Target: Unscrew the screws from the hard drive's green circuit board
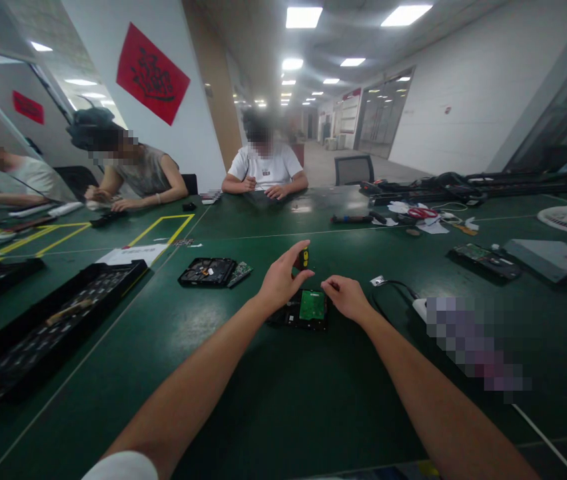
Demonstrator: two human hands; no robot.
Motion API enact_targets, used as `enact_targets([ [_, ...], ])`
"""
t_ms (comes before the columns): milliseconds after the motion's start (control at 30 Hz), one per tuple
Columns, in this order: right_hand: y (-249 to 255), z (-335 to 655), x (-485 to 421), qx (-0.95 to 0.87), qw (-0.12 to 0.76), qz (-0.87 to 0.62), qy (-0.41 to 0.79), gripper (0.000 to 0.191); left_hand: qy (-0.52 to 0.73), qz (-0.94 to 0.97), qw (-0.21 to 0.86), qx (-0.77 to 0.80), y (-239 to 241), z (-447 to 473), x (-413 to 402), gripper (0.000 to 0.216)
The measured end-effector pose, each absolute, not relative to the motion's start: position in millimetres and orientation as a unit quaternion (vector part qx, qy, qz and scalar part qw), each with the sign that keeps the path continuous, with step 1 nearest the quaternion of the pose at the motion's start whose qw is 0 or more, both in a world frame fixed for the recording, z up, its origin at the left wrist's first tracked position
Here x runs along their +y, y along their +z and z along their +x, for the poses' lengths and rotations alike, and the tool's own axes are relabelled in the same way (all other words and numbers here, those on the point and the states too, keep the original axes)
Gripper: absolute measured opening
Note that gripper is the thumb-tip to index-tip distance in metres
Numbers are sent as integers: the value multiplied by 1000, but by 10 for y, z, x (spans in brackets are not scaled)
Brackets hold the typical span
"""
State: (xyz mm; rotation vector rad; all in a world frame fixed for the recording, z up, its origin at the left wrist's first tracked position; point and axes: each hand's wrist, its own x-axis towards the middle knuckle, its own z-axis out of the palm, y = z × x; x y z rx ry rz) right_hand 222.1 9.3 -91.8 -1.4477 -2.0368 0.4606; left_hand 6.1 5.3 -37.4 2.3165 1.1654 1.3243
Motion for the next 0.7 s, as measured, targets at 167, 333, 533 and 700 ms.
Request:
enact_targets([
  [167,-908,2218,91,-765,295,-544,177,32,456,773,190,399,-383,67,60,71],
  [333,-883,2213,68,-764,295,-546,179,31,461,755,298,359,-415,30,121,67],
  [533,-889,2209,80,-763,298,-546,177,27,461,783,117,402,-417,39,95,70],
  [700,-928,2214,95,-764,305,-542,173,28,453,792,162,376,-397,30,84,69],
])
